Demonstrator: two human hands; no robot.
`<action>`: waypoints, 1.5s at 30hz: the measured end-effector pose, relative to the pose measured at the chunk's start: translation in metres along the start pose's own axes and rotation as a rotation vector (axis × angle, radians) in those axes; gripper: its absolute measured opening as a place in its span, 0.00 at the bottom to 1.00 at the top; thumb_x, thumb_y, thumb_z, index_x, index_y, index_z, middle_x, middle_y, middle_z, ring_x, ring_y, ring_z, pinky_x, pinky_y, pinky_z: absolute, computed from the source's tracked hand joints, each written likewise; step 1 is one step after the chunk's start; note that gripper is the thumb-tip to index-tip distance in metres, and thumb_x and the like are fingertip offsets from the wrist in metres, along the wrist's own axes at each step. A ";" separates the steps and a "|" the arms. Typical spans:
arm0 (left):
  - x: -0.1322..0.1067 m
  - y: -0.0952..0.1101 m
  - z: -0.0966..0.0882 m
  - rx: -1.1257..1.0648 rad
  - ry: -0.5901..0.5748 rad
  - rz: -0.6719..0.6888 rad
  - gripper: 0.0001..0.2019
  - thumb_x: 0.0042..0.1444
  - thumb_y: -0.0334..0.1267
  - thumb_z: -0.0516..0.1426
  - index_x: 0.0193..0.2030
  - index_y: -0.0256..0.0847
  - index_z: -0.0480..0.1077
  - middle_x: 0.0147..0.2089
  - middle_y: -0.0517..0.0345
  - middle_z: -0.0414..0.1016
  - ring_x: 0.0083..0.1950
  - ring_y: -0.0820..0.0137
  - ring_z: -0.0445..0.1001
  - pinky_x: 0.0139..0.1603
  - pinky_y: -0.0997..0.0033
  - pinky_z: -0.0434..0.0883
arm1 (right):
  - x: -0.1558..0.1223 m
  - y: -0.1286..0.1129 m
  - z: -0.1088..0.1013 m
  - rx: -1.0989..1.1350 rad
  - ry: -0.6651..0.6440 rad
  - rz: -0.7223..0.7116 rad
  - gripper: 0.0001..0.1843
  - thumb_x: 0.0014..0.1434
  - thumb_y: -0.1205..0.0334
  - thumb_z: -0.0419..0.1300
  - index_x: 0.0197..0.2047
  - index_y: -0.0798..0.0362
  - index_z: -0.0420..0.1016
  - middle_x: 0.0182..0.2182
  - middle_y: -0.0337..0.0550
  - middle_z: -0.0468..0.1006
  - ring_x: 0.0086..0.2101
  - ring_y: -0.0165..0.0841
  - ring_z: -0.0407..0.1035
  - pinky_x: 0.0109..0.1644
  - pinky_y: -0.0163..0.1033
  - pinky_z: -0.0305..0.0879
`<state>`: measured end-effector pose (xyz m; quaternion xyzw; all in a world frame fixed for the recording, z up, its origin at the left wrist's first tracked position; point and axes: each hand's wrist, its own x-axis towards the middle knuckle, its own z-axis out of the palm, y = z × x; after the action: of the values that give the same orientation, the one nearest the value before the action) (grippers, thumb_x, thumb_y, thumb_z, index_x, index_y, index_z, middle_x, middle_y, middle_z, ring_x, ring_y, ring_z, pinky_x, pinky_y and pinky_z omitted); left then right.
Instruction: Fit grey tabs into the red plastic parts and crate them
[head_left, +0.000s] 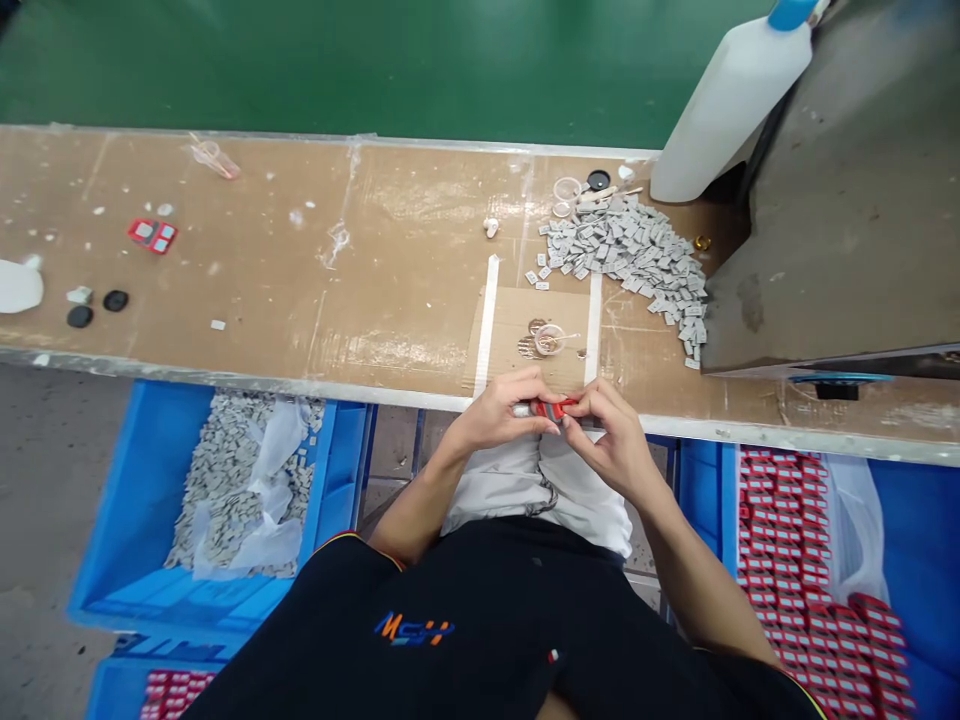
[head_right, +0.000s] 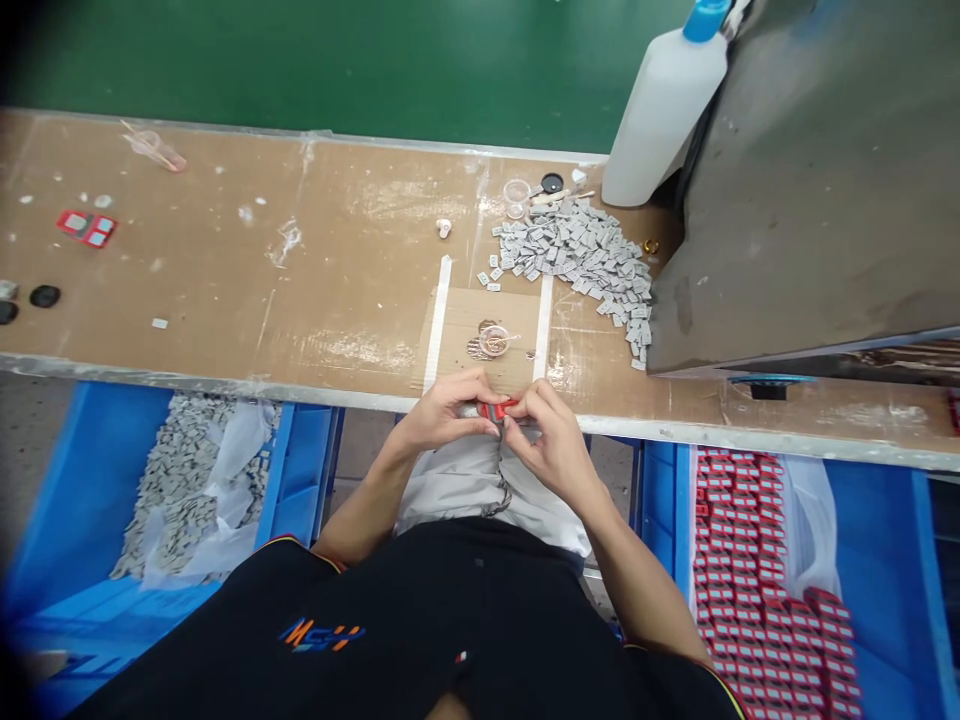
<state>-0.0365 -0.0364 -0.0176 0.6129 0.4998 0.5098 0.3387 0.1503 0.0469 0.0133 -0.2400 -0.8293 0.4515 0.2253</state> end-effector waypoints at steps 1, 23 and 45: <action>0.000 0.000 0.000 -0.003 -0.001 0.006 0.21 0.58 0.54 0.64 0.45 0.36 0.79 0.34 0.56 0.73 0.35 0.70 0.72 0.38 0.70 0.70 | -0.001 0.000 0.000 0.009 -0.003 0.001 0.06 0.65 0.64 0.59 0.34 0.49 0.69 0.34 0.42 0.70 0.36 0.35 0.68 0.39 0.39 0.67; 0.001 0.000 0.000 -0.014 0.005 0.042 0.14 0.63 0.46 0.63 0.48 0.38 0.78 0.41 0.49 0.79 0.43 0.66 0.78 0.46 0.65 0.75 | -0.010 0.006 0.004 -0.188 0.046 -0.077 0.10 0.69 0.65 0.53 0.33 0.49 0.65 0.33 0.43 0.69 0.35 0.37 0.67 0.38 0.42 0.66; -0.004 0.014 0.011 -0.266 0.179 -0.424 0.19 0.60 0.51 0.63 0.46 0.35 0.77 0.46 0.42 0.84 0.42 0.63 0.85 0.42 0.68 0.82 | -0.048 -0.011 -0.032 -0.166 0.265 0.076 0.15 0.66 0.58 0.62 0.54 0.48 0.72 0.44 0.46 0.81 0.39 0.37 0.77 0.45 0.43 0.76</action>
<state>-0.0222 -0.0432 -0.0088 0.3971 0.5737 0.5408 0.4698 0.2046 0.0333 0.0306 -0.3466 -0.8171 0.3540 0.2949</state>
